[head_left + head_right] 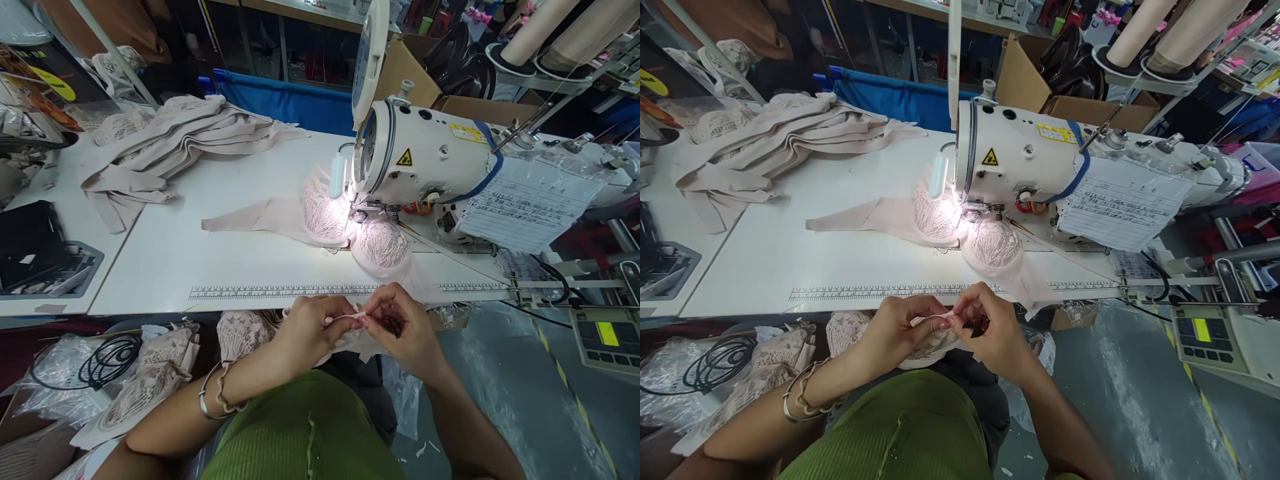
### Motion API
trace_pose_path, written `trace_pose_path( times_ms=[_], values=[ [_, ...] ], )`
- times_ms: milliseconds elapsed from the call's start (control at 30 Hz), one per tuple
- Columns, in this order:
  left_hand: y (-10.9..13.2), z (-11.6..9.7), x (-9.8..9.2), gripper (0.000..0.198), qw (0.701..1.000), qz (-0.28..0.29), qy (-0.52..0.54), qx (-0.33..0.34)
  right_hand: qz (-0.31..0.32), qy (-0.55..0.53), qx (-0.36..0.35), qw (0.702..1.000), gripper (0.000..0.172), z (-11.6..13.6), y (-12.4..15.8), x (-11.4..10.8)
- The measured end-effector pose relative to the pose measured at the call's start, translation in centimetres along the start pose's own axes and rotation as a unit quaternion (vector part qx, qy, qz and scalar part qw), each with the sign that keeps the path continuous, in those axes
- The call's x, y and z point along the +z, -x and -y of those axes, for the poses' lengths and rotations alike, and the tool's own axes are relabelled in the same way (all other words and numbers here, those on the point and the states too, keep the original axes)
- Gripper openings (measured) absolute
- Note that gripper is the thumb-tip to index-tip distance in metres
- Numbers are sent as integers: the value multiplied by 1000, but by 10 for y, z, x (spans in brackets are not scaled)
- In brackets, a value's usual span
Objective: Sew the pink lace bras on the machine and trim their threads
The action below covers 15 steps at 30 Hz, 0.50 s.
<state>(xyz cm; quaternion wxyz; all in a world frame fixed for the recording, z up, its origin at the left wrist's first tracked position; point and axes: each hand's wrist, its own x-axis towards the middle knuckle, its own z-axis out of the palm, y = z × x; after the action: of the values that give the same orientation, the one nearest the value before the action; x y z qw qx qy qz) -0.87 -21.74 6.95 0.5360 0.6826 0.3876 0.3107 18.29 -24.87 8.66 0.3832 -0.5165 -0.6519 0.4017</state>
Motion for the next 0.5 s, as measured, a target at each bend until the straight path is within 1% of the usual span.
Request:
trace_pose_path(
  times_ms=[33,67,133,167,200,233,300,367,400,433,500],
  values=[
    [-1,1,1,19,1000,-5,8,-12,-6,9,-6,1000,11,-1,-1,-1],
    [-1,1,1,21,999,-6,21,-26,-16,11,-13,1000,18,-4,-2,-2],
    [-2,1,1,23,997,-8,55,-55,-35,2,-20,999,38,-11,-2,-5],
    [-3,1,0,24,995,-6,75,-69,-42,-4,-16,999,46,-15,-2,-6],
    [-3,0,-1,25,992,-3,96,-84,-40,-4,-5,999,50,-19,-2,-7],
    [-4,0,-1,26,988,0,116,-97,-32,2,9,999,52,-21,-1,-8],
    [-5,-1,-3,26,982,4,152,-113,4,17,28,999,56,-24,-1,-9],
    [-6,-2,-3,26,977,6,174,-119,39,9,34,999,59,-23,-1,-9],
    [-7,-2,-3,26,977,7,178,-118,56,-2,39,998,58,-21,-2,-9],
    [-7,-1,-3,26,977,9,177,-117,71,-14,46,996,54,-20,-2,-9],
    [-7,0,-3,25,979,12,169,-114,96,-37,64,993,39,-18,-3,-8]
  ],
)
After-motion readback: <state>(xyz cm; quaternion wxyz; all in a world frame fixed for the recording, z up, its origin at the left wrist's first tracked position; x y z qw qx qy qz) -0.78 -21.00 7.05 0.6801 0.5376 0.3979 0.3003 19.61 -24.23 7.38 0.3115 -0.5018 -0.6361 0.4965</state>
